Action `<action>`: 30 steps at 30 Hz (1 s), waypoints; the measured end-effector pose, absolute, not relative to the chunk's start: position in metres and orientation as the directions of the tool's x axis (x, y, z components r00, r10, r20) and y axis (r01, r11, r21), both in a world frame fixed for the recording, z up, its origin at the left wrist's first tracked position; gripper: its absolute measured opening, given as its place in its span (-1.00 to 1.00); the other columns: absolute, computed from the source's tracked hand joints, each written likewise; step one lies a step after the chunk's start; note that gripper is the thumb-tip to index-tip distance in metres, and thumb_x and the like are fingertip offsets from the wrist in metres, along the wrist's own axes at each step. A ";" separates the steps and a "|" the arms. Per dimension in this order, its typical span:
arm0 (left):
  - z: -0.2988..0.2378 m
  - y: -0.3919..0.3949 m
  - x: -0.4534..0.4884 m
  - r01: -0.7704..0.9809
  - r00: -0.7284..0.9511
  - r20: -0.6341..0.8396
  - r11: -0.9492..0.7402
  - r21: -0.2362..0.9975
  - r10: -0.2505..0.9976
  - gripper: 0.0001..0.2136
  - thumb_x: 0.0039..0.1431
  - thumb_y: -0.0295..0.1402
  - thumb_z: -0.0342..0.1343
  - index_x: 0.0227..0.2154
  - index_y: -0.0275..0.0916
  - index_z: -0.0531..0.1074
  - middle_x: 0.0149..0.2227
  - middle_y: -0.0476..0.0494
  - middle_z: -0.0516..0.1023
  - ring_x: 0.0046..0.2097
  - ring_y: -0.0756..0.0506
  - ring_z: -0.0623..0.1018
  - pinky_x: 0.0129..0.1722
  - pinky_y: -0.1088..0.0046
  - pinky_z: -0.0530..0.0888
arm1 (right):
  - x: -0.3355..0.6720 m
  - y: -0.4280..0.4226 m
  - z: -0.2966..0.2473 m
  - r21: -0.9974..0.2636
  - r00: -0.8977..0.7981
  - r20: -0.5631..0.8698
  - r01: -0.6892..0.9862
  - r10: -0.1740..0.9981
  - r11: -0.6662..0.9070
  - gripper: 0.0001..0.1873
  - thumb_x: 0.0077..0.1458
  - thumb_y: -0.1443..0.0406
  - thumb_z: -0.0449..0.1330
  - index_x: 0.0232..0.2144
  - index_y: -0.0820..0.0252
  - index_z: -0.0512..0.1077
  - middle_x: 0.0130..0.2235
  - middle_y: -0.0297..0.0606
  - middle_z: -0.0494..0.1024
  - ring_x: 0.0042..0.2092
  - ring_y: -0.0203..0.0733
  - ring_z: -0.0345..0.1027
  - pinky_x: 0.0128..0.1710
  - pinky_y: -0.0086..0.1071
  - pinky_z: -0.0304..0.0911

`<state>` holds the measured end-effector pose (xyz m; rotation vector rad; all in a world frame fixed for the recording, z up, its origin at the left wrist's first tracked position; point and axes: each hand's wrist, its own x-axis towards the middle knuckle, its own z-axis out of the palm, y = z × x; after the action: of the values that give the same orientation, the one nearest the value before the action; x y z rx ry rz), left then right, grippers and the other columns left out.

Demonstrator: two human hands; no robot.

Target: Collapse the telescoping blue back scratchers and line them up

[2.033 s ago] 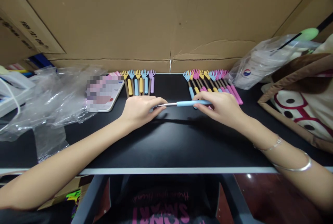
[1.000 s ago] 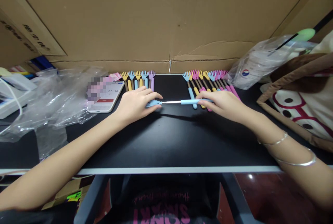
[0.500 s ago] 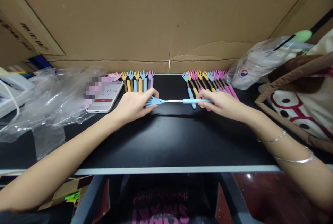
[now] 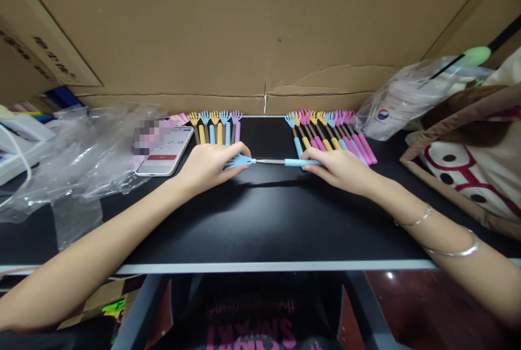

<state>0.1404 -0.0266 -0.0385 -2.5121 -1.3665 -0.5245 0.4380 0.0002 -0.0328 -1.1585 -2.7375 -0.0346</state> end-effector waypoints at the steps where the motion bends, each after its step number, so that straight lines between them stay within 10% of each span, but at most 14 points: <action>1: -0.038 -0.027 0.141 0.845 0.488 0.427 -0.535 -0.011 0.762 -0.72 0.19 -0.08 -0.09 -0.23 -0.14 0.37 -0.51 0.04 0.48 -0.51 0.01 0.44 -0.52 0.56 0.16 | 0.438 0.000 -0.032 -0.035 -0.682 0.187 0.715 0.707 0.699 -0.74 0.21 0.13 -0.11 -0.27 0.12 0.29 -0.52 -0.38 0.41 -0.52 -0.30 0.24 -0.49 -0.47 -0.01; 15: -0.039 -0.030 0.147 0.856 0.408 0.420 -0.499 0.132 0.811 -0.78 0.13 -0.13 0.02 -0.27 -0.13 0.38 -0.52 0.08 0.48 -0.54 0.03 0.43 -0.53 0.59 0.18 | 0.438 -0.001 -0.029 0.049 -0.683 0.276 0.713 0.676 0.700 -0.70 0.20 0.10 -0.10 -0.30 0.13 0.33 -0.57 -0.37 0.39 -0.55 -0.30 0.21 -0.53 -0.46 -0.06; 24: -0.032 -0.029 0.141 0.786 0.611 0.069 -0.615 0.058 0.788 -0.73 0.18 -0.14 -0.07 -0.09 -0.05 0.29 -0.57 0.08 0.39 -0.54 0.00 0.40 -0.53 0.58 0.19 | 0.441 -0.003 -0.027 -0.019 -0.708 0.121 0.699 0.696 0.715 -0.74 0.17 0.08 -0.06 -0.21 0.05 0.28 -0.53 -0.44 0.39 -0.55 -0.35 0.19 -0.52 -0.49 -0.05; 30: -0.020 -0.029 0.132 0.753 0.641 -0.057 -0.614 0.236 0.765 -0.73 0.17 -0.18 -0.06 -0.09 -0.09 0.26 -0.51 0.07 0.41 -0.50 0.01 0.42 -0.51 0.59 0.23 | 0.438 -0.007 -0.022 -0.090 -0.719 0.043 0.689 0.694 0.719 -0.79 0.14 0.11 -0.01 -0.25 0.07 0.26 -0.47 -0.43 0.40 -0.51 -0.36 0.19 -0.51 -0.49 -0.05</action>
<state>0.1324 -0.0294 -0.0197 -3.0585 -1.4401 -0.0835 0.4382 -0.0068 -0.0224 -1.1457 -2.8444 0.1035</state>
